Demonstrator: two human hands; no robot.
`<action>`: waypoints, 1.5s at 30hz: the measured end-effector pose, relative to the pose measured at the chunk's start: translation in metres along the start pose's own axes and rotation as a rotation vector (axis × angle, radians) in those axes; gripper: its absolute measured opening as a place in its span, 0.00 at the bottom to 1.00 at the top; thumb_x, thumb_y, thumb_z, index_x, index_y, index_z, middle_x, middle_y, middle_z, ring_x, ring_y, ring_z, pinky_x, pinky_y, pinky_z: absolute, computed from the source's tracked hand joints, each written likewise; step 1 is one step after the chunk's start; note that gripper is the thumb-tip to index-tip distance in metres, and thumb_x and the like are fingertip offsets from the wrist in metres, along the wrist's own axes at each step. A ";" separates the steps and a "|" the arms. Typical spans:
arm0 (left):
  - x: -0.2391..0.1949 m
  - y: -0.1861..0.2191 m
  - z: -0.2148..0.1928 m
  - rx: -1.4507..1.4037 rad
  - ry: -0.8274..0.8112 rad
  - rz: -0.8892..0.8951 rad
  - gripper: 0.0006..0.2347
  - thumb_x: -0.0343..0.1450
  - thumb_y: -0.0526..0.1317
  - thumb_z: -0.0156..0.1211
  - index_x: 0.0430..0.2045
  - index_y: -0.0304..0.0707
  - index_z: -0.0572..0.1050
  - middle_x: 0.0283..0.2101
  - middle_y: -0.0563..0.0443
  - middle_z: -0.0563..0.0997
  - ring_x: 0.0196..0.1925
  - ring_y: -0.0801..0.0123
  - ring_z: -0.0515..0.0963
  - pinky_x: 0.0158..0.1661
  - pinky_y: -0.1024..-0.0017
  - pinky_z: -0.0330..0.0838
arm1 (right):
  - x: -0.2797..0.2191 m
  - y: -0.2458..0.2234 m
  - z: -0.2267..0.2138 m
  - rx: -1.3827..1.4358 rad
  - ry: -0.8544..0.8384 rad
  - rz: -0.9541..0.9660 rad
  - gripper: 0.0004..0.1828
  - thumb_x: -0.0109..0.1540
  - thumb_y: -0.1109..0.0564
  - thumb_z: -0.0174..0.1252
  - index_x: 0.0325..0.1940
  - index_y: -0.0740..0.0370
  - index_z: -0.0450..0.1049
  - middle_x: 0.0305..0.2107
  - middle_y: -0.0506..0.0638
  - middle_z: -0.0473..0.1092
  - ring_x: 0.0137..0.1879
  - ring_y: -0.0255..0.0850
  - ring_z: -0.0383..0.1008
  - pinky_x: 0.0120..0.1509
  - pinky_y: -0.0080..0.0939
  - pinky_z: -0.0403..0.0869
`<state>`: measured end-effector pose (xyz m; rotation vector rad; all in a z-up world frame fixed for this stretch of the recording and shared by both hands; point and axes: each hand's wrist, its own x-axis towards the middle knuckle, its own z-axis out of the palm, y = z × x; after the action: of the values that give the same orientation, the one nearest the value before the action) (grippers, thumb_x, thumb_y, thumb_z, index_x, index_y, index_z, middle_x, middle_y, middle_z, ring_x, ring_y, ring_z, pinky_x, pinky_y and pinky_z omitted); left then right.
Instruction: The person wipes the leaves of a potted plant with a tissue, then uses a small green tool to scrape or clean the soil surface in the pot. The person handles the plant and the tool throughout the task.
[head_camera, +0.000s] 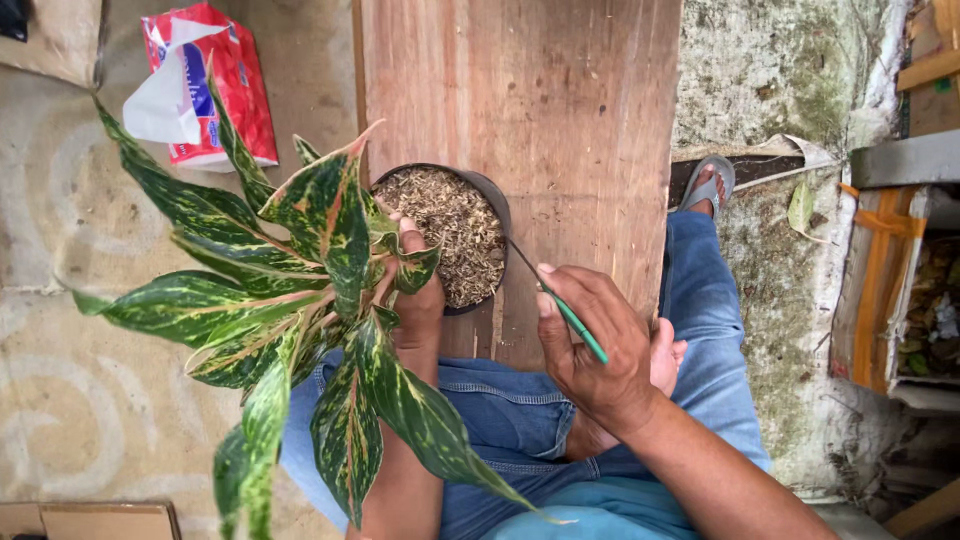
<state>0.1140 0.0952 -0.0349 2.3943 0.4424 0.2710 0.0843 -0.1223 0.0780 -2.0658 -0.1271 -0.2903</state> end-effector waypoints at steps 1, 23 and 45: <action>0.001 0.010 -0.005 0.016 -0.005 0.000 0.15 0.80 0.46 0.49 0.52 0.33 0.76 0.51 0.39 0.82 0.54 0.49 0.79 0.54 0.53 0.72 | 0.000 0.001 0.003 -0.024 -0.018 -0.001 0.14 0.64 0.66 0.62 0.55 0.67 0.74 0.44 0.59 0.75 0.49 0.52 0.80 0.51 0.44 0.78; -0.006 0.049 0.001 -0.077 -0.171 0.152 0.15 0.77 0.47 0.53 0.47 0.35 0.77 0.47 0.40 0.82 0.50 0.50 0.80 0.51 0.53 0.72 | 0.010 0.009 -0.008 -0.132 -0.013 -0.029 0.15 0.65 0.70 0.62 0.56 0.66 0.74 0.45 0.58 0.73 0.51 0.51 0.78 0.54 0.46 0.77; -0.001 0.038 0.026 -0.021 -0.336 0.296 0.16 0.76 0.49 0.55 0.47 0.35 0.77 0.47 0.40 0.82 0.50 0.50 0.80 0.50 0.53 0.73 | -0.002 0.008 -0.045 -0.138 -0.210 -0.008 0.20 0.57 0.64 0.66 0.53 0.64 0.76 0.47 0.57 0.74 0.51 0.53 0.78 0.51 0.46 0.77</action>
<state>0.1298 0.0523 -0.0291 2.4189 -0.0700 -0.0006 0.0770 -0.1657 0.0914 -2.2304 -0.2490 -0.0880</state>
